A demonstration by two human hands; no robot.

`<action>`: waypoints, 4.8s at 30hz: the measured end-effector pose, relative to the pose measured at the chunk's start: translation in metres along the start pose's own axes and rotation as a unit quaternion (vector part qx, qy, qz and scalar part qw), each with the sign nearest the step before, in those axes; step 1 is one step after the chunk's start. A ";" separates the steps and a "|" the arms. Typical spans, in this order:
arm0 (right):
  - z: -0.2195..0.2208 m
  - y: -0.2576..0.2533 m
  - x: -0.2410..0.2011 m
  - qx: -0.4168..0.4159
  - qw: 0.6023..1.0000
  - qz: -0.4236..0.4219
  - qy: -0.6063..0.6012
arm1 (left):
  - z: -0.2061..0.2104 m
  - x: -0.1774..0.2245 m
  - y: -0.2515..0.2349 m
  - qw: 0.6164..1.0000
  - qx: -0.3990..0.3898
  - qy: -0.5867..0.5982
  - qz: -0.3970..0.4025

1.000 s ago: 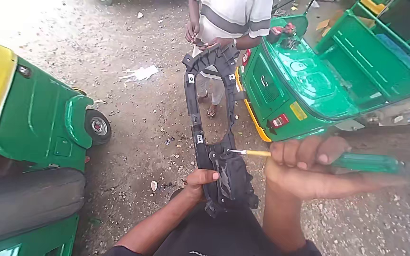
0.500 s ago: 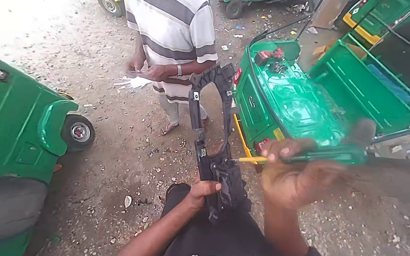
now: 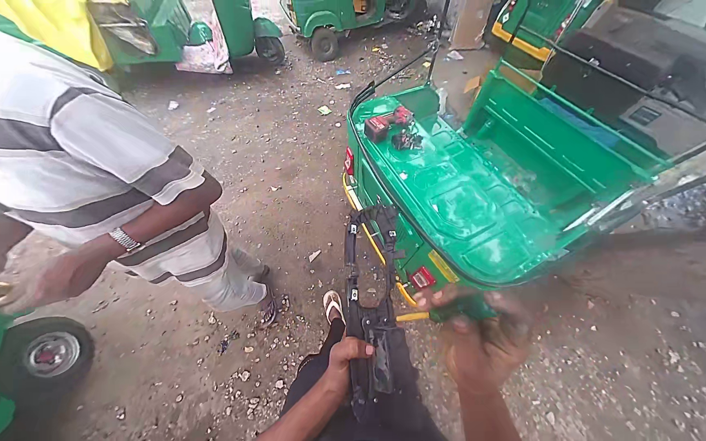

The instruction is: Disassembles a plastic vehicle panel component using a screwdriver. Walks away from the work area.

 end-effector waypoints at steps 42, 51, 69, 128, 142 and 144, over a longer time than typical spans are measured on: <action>-0.319 -0.224 0.398 0.379 0.921 0.075 0.047 | 0.018 0.031 -0.643 0.934 -0.208 -0.060 -0.284; -0.325 -0.240 0.414 0.427 0.895 0.049 0.119 | 0.030 0.029 -0.693 0.883 -0.286 -0.037 -0.372; -0.328 -0.209 0.411 0.494 0.856 0.051 0.142 | 0.024 0.003 -0.700 0.877 -0.266 -0.062 -0.394; -0.337 -0.082 0.332 0.399 0.868 0.150 0.254 | 0.010 -0.094 -0.633 0.877 -0.273 -0.009 -0.395; -0.332 -0.079 0.340 0.400 0.867 0.143 0.262 | 0.006 -0.085 -0.635 0.882 -0.268 -0.011 -0.388; -0.333 -0.078 0.341 0.403 0.863 0.143 0.267 | 0.005 -0.085 -0.637 0.888 -0.255 -0.012 -0.382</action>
Point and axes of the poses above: each hand's wrist, its own y-axis away from the middle knuckle, its own z-axis out of the palm, x = y × z, the point moved 10 cm from there along -y, towards the middle knuckle, and after that the axes turned 5 degrees about -y, right-handed, at the moved point
